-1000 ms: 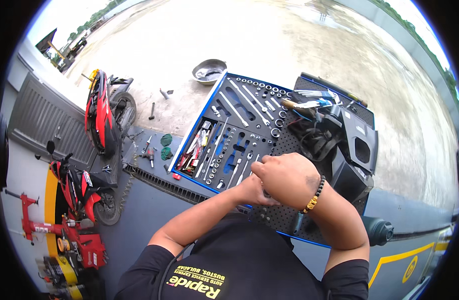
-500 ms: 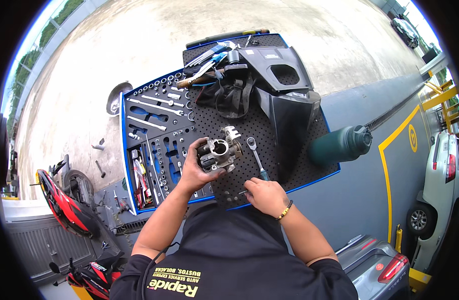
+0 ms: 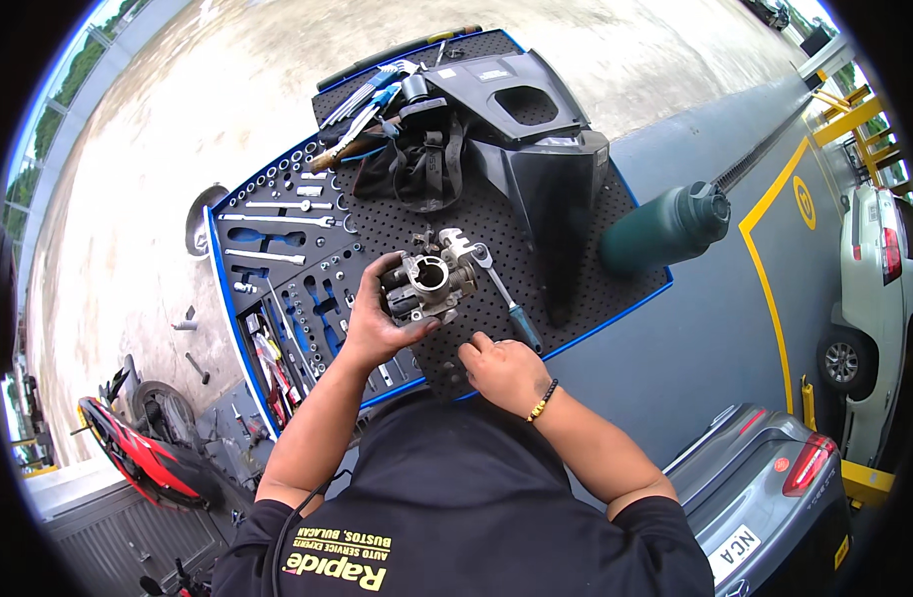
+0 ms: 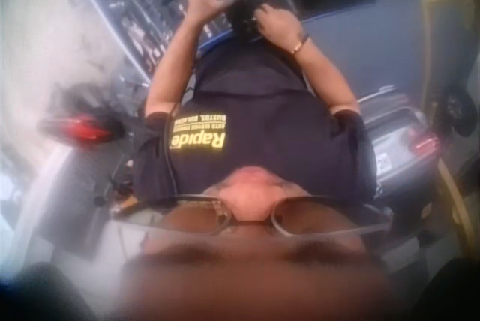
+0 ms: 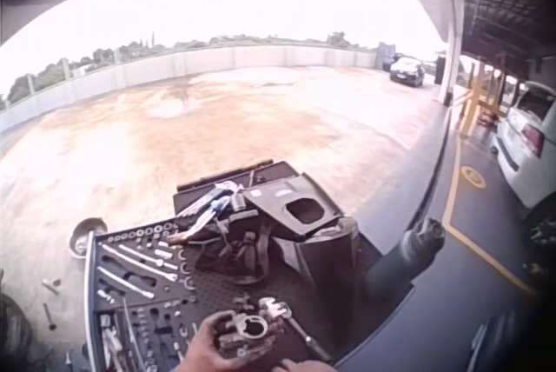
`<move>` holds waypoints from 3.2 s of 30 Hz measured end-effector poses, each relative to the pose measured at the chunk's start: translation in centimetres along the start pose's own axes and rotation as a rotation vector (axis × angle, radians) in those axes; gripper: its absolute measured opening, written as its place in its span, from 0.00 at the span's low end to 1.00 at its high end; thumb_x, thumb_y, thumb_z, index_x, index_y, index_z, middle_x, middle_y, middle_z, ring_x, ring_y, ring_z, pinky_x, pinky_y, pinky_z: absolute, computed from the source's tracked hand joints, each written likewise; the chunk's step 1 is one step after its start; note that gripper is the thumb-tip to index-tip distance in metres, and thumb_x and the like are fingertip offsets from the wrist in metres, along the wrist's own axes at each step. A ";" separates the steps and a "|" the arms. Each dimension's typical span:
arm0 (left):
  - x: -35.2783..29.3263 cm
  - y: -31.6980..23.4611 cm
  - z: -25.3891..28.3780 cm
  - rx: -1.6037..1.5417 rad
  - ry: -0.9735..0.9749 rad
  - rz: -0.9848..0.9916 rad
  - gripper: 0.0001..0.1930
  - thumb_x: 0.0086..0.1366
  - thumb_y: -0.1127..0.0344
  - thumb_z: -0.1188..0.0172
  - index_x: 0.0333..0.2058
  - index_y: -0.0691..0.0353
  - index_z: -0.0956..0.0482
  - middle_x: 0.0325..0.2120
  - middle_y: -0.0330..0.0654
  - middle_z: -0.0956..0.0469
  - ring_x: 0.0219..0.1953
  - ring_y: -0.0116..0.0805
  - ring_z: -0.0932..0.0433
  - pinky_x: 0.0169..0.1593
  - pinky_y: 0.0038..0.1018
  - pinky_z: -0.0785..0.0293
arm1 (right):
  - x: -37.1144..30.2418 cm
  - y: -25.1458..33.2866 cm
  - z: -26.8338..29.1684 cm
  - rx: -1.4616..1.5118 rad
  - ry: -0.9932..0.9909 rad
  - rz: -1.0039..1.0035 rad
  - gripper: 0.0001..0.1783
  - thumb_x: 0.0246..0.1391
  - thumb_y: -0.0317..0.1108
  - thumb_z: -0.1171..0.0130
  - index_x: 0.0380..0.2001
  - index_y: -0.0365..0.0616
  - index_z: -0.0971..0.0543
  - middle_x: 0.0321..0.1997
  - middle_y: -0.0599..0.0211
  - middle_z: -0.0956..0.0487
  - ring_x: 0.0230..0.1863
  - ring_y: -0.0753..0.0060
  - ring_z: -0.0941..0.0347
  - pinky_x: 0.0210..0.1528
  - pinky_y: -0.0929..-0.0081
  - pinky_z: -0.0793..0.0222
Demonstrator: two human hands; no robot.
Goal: The person assembles components of an automotive engine part on a tool cart by hand, aligning pieces and inserting a small internal part.
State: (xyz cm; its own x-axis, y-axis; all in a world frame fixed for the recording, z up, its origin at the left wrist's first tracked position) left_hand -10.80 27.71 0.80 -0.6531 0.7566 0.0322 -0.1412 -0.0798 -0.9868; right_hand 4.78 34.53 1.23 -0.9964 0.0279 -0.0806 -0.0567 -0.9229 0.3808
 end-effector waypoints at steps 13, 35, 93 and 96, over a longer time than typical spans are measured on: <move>-0.6 -0.8 0.6 0.045 -0.014 0.001 0.53 0.41 0.62 0.17 0.65 0.63 0.39 0.55 0.50 0.26 0.58 0.39 0.24 0.62 0.35 0.27 | 2.4 -0.9 -2.1 0.290 0.328 -0.019 0.14 0.58 0.37 0.40 0.38 0.37 0.27 0.40 0.51 0.20 0.44 0.43 0.21 0.48 0.51 0.25; -1.0 1.2 1.5 -0.233 -0.047 0.078 0.56 0.42 0.67 0.18 0.68 0.63 0.44 0.59 0.49 0.31 0.61 0.40 0.27 0.63 0.36 0.27 | 2.1 -3.8 2.9 0.297 -0.078 -0.186 0.31 0.54 0.25 0.44 0.64 0.43 0.29 0.55 0.48 0.30 0.50 0.45 0.23 0.55 0.56 0.25; -3.4 -1.6 -2.5 -0.395 -0.011 -0.171 0.27 0.55 0.82 0.30 0.55 0.65 0.23 0.51 0.45 0.18 0.54 0.34 0.20 0.60 0.32 0.25 | -0.6 -4.4 14.4 1.214 -0.754 -0.120 0.29 0.65 0.41 0.35 0.61 0.33 0.27 0.57 0.61 0.21 0.57 0.71 0.25 0.61 0.74 0.30; -3.3 -2.7 -2.2 -0.468 0.018 -0.226 0.27 0.54 0.81 0.28 0.54 0.64 0.22 0.52 0.46 0.18 0.54 0.34 0.20 0.59 0.32 0.24 | 0.0 -5.2 12.0 1.656 -0.668 -0.196 0.28 0.69 0.44 0.41 0.62 0.34 0.28 0.54 0.60 0.19 0.53 0.69 0.21 0.56 0.74 0.24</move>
State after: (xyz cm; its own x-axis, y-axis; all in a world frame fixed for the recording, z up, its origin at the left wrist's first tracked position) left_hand -6.60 26.82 2.97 -0.6310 0.7331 0.2538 0.0739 0.3825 -0.9210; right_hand 4.27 43.92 10.31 -0.7985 0.6002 -0.0454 0.2546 0.4052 0.8780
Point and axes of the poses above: each hand's wrist, its own x-axis towards the middle knuckle, its own z-axis out of the back of the hand, y = z × x, the point moved 10 cm from there along x, towards the middle knuckle
